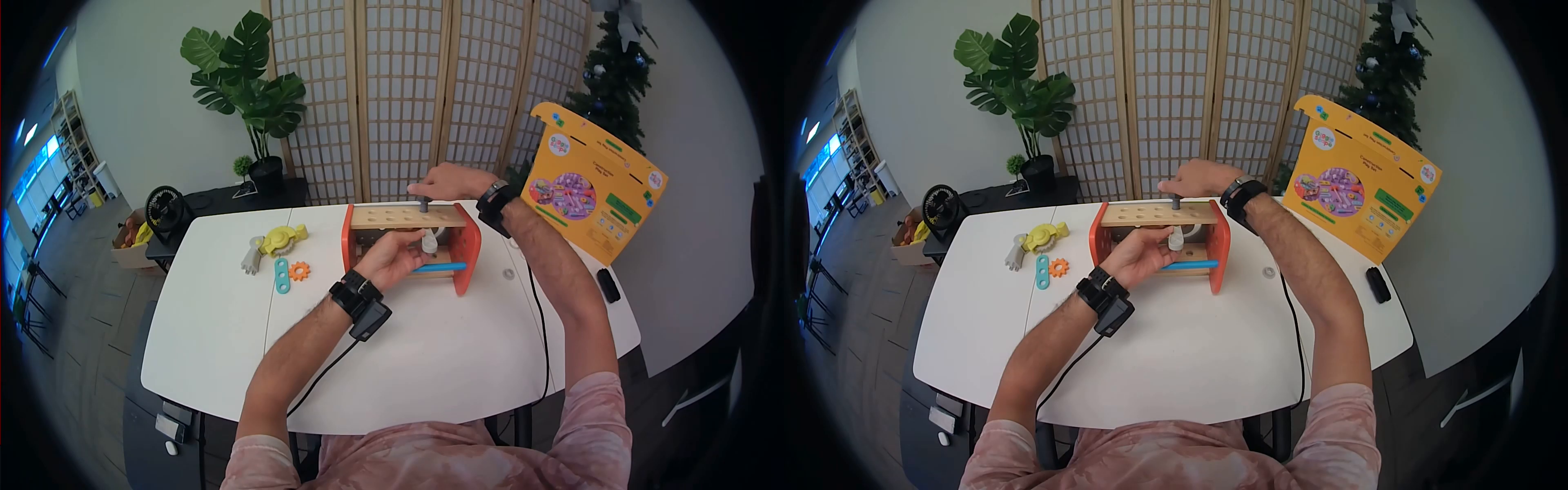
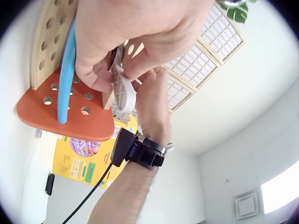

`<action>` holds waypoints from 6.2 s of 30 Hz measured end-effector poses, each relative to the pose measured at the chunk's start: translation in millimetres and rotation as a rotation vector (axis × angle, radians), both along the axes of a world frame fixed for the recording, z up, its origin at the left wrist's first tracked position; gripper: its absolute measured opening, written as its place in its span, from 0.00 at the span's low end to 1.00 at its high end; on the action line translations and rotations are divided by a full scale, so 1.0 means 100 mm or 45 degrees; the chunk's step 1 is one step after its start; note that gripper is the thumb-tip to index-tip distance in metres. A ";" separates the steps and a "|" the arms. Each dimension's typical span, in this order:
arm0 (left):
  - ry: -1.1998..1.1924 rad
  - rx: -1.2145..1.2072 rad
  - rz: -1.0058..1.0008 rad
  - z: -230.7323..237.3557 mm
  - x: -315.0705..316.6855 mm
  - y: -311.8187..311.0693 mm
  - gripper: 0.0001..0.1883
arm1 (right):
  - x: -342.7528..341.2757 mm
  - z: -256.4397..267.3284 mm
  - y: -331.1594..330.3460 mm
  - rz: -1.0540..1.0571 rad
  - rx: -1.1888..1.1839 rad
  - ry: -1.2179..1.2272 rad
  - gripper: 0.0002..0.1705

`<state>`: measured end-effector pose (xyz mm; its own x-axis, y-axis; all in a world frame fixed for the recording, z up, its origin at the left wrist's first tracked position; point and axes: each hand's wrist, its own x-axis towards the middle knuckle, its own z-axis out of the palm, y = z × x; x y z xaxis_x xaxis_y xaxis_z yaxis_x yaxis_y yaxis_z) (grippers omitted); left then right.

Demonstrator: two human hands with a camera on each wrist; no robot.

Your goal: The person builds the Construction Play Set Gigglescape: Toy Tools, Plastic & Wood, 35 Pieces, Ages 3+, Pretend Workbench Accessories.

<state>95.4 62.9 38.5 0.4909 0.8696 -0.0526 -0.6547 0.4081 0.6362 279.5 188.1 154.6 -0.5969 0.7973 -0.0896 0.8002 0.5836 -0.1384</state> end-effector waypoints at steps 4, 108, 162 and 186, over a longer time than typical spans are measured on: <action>0.009 0.010 0.013 0.02 0.00 -0.02 0.15 | 0.02 -0.10 0.04 -0.025 0.073 0.183 0.43; 0.000 0.039 0.000 -0.02 0.00 -0.01 0.17 | -0.06 -0.11 -0.02 -0.093 -0.102 -0.067 0.39; -0.037 0.044 -0.024 -0.01 -0.01 -0.02 0.15 | 0.00 -0.17 -0.04 0.082 -0.180 -0.062 0.36; 0.112 0.056 -0.027 0.07 -0.04 -0.16 0.19 | 0.19 -0.10 -0.22 0.206 -0.047 0.250 0.33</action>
<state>91.3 47.3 45.7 0.5043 0.8616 -0.0581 -0.5872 0.3915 0.7084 299.0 166.4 144.4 -0.7253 0.6883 0.0136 0.6523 0.6935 -0.3058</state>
